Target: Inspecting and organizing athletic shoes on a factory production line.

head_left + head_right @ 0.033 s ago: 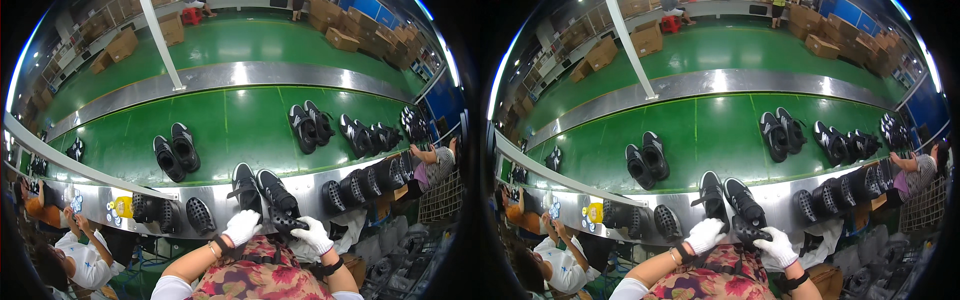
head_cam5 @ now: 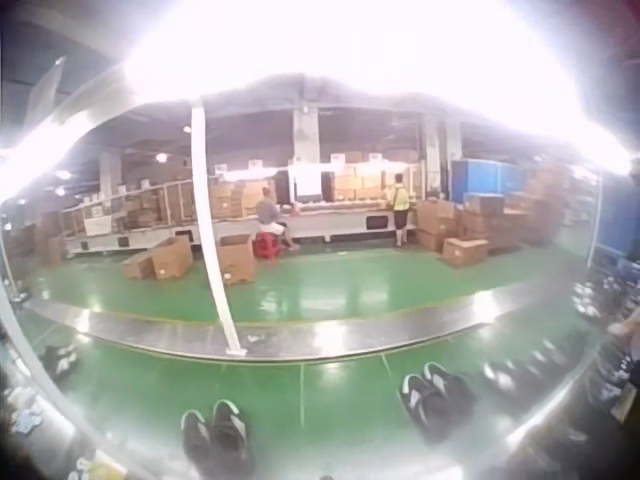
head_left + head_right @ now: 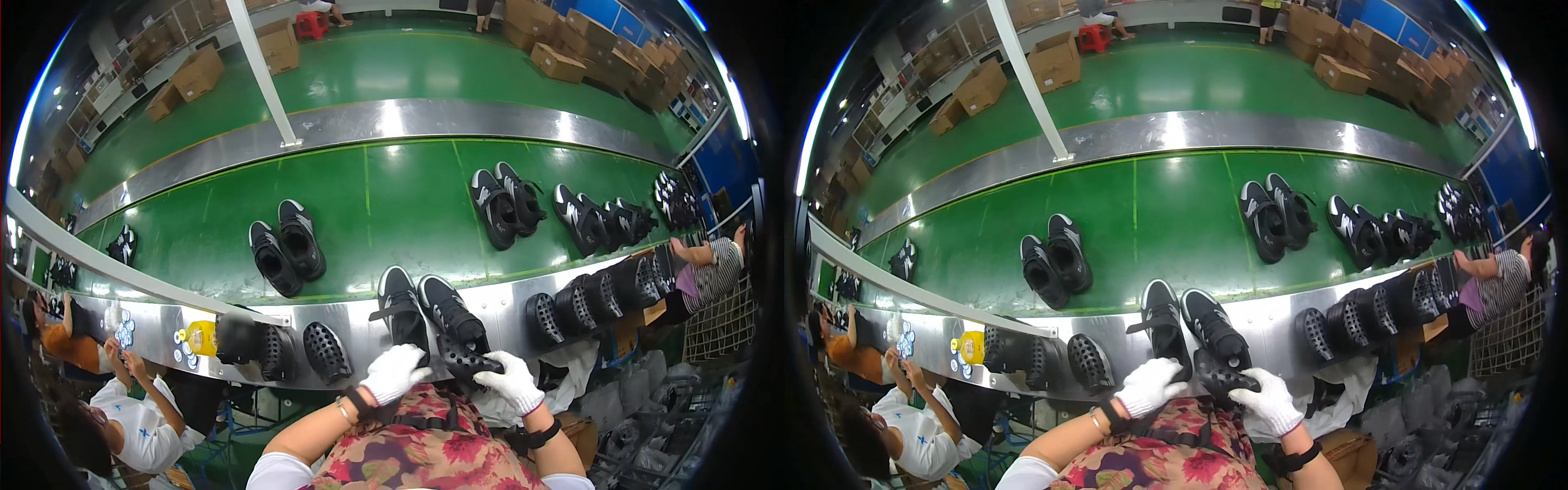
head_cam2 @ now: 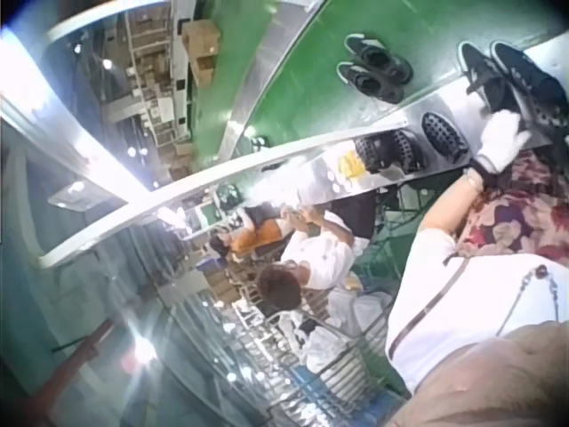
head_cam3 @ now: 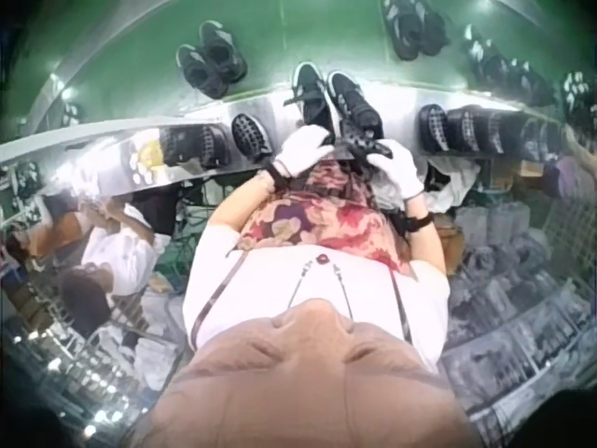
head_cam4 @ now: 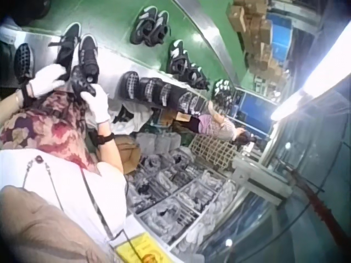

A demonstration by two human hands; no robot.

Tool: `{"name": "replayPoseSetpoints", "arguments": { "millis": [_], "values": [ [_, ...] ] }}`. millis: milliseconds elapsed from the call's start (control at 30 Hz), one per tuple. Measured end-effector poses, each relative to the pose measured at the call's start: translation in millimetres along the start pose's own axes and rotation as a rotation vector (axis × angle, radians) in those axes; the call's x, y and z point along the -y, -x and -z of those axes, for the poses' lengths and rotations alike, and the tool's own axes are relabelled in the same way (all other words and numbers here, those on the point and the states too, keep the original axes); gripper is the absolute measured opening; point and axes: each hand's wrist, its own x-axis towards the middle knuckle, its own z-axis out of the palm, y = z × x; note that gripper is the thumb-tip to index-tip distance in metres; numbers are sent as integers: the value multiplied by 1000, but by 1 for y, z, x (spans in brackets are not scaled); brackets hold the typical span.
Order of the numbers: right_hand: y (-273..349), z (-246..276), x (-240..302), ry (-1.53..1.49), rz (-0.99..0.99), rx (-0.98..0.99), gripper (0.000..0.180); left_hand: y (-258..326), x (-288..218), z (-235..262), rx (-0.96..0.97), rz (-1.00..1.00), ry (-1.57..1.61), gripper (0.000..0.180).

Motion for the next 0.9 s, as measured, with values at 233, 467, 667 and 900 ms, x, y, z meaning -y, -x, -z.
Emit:
{"name": "replayPoseSetpoints", "arguments": {
  "millis": [233, 467, 667, 900],
  "values": [
    [-17, -13, 66, 184, 3, 111, 56, -24, 11, 9, -297, 182, -261, 38],
    [-40, -37, 88, 347, 111, 141, 45, -27, 38, 11, -125, 70, -464, 15],
    [-69, -96, 70, 544, 437, 29, 33, -27, 35, 24, -61, 54, -345, 16],
    [-90, -122, 58, 435, 270, 20, 59, -21, 41, 22, -162, 147, -231, 21]
  ]
}}
